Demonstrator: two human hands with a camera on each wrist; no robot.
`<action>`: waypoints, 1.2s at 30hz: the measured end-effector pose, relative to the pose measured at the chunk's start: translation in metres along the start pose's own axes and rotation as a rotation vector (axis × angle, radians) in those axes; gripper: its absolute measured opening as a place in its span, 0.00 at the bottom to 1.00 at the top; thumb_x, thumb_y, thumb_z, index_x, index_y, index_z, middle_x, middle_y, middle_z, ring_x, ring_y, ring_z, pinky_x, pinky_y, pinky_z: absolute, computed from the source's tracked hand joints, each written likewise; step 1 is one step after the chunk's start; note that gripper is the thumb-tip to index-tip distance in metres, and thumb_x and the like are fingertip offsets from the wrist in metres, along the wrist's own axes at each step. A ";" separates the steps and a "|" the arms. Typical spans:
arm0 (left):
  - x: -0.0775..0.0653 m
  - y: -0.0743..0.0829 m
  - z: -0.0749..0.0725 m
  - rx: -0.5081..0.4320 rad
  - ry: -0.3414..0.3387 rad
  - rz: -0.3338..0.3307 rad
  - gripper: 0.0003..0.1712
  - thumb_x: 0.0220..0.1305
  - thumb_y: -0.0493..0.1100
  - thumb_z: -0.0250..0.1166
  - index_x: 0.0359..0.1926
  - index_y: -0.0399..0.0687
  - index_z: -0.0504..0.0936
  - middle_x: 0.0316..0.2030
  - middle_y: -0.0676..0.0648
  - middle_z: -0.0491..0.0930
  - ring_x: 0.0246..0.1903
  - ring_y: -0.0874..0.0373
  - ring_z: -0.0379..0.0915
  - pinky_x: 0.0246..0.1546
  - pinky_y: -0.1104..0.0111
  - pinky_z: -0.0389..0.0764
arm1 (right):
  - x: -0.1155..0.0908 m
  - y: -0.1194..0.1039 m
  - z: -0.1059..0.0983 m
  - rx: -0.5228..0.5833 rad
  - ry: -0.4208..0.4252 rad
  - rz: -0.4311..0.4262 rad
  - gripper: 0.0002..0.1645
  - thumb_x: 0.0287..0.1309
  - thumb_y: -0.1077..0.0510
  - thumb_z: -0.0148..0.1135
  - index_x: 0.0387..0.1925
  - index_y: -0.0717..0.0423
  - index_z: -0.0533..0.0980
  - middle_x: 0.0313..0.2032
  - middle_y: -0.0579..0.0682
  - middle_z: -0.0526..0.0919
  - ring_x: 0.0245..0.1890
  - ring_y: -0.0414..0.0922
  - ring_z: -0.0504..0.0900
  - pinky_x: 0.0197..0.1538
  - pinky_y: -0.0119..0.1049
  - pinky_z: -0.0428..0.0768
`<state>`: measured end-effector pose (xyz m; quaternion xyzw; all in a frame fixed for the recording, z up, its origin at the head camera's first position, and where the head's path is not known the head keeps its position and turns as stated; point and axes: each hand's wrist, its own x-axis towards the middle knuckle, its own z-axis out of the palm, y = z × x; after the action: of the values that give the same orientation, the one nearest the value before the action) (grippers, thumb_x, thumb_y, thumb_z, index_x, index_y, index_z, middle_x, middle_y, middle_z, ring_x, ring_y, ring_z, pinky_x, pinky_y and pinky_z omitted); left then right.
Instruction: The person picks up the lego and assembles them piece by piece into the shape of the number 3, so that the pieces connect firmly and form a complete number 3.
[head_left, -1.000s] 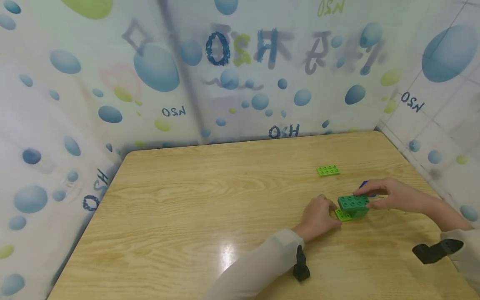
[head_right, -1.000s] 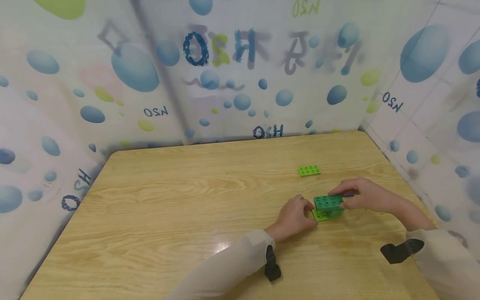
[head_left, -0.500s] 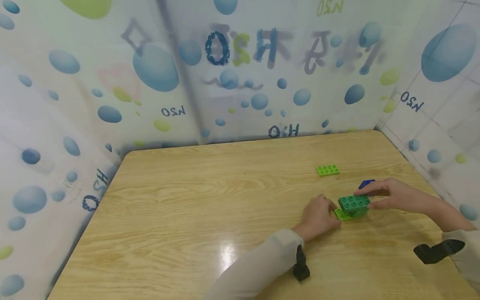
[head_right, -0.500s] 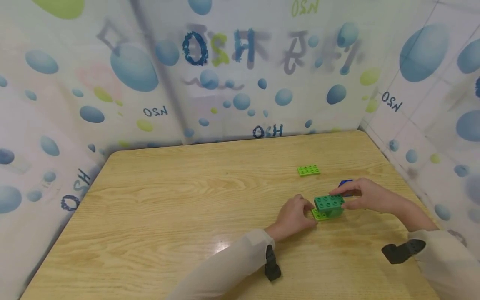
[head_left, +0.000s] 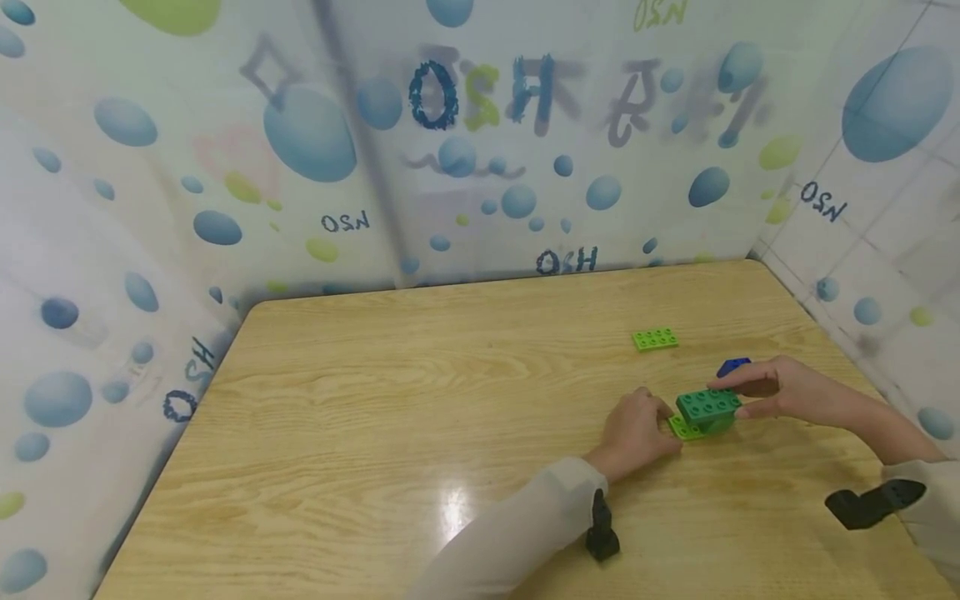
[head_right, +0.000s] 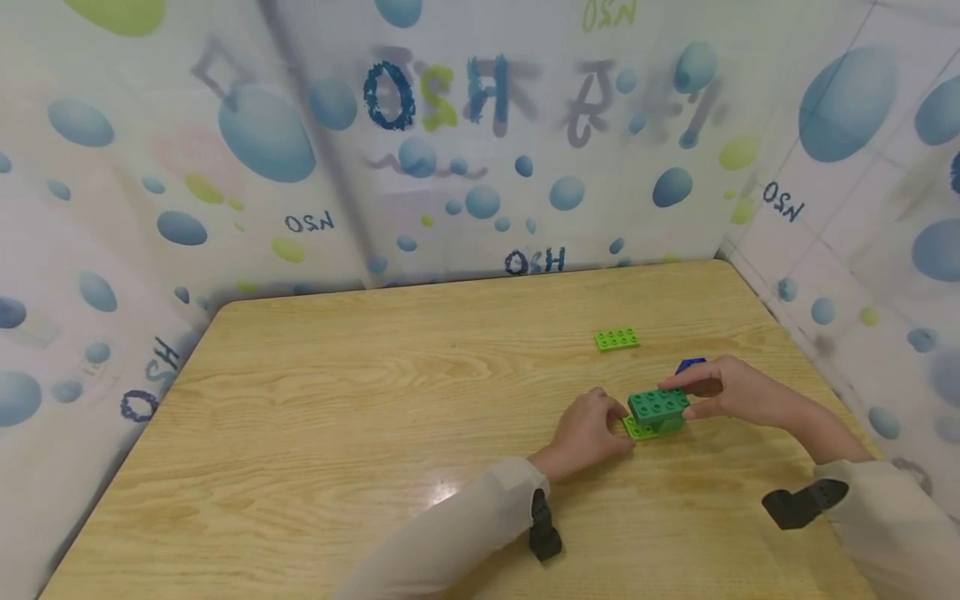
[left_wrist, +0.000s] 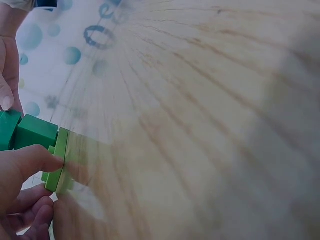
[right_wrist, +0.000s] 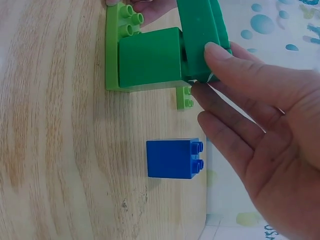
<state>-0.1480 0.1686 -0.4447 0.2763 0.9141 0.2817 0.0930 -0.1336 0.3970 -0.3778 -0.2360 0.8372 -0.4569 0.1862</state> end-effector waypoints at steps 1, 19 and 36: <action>0.000 0.000 0.000 -0.001 -0.001 -0.001 0.21 0.43 0.51 0.73 0.42 0.53 0.84 0.26 0.59 0.65 0.25 0.69 0.59 0.24 0.79 0.61 | 0.000 0.000 0.000 -0.004 0.002 0.000 0.24 0.52 0.63 0.63 0.52 0.67 0.73 0.49 0.33 0.76 0.49 0.24 0.69 0.44 0.25 0.73; 0.001 -0.001 0.001 0.001 0.011 0.013 0.21 0.43 0.51 0.74 0.41 0.52 0.84 0.26 0.59 0.66 0.25 0.69 0.59 0.23 0.79 0.61 | -0.004 0.004 0.002 -0.090 0.061 0.028 0.25 0.54 0.62 0.62 0.54 0.66 0.71 0.51 0.28 0.72 0.48 0.23 0.69 0.38 0.31 0.77; 0.003 -0.001 0.001 -0.017 -0.004 0.018 0.21 0.44 0.50 0.73 0.42 0.52 0.84 0.28 0.59 0.68 0.27 0.70 0.61 0.26 0.80 0.62 | -0.003 0.007 0.001 -0.040 0.059 0.060 0.25 0.53 0.63 0.63 0.54 0.64 0.73 0.50 0.30 0.74 0.47 0.23 0.69 0.38 0.31 0.77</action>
<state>-0.1505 0.1697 -0.4467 0.2843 0.9091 0.2896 0.0944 -0.1318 0.4014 -0.3839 -0.2010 0.8579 -0.4411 0.1704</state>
